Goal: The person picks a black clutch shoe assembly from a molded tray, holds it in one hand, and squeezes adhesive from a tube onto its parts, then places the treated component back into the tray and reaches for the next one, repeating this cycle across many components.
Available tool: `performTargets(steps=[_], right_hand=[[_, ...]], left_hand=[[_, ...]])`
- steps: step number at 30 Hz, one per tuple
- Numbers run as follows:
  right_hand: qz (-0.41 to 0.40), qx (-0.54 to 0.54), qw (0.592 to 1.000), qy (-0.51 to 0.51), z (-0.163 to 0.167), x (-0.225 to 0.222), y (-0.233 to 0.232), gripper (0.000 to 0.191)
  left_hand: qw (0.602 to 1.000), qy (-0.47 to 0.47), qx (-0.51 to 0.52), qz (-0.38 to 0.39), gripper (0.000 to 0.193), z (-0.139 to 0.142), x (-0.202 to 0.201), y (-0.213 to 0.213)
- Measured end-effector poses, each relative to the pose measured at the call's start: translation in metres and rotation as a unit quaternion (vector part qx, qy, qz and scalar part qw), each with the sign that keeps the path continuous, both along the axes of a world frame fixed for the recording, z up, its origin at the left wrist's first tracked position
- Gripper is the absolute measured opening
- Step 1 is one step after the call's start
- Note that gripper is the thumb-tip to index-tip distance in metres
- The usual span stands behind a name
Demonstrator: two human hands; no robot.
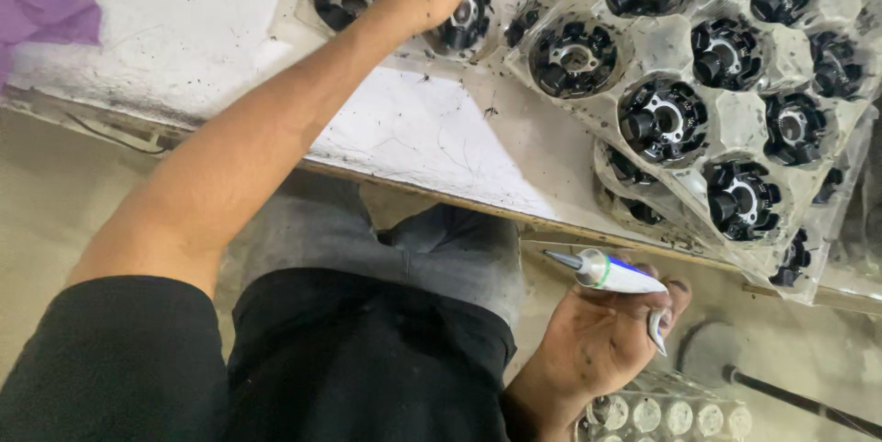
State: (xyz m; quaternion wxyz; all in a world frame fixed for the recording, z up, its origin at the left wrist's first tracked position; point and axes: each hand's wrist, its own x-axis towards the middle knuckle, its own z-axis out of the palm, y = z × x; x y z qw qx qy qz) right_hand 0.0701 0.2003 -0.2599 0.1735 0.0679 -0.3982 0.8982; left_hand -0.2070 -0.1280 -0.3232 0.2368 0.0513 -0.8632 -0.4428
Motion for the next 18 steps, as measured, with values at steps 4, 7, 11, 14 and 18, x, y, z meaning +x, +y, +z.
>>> performTargets(steps=[4,7,11,14,18], right_hand=[[0.05,-0.057,0.997,-0.011,-0.008,-0.011,0.011,0.021],[0.056,-0.018,0.998,-0.018,-0.008,-0.019,0.015,0.019],[0.077,-0.032,0.997,-0.009,-0.005,-0.023,0.011,0.02],[0.039,-0.003,0.998,-0.052,-0.004,-0.023,0.005,0.016],[0.064,-0.028,0.997,-0.034,-0.007,-0.021,0.004,0.019]], left_hand=[[0.981,0.045,-0.182,-0.042,0.021,0.019,0.04,0.014],[0.956,0.176,-0.23,-0.056,0.021,0.033,0.094,0.028],[0.915,0.206,-0.337,-0.083,0.033,0.038,0.131,0.028],[0.895,0.197,-0.393,-0.07,0.01,0.031,0.12,0.019],[0.888,0.213,-0.4,-0.078,0.009,0.02,0.112,0.009]])
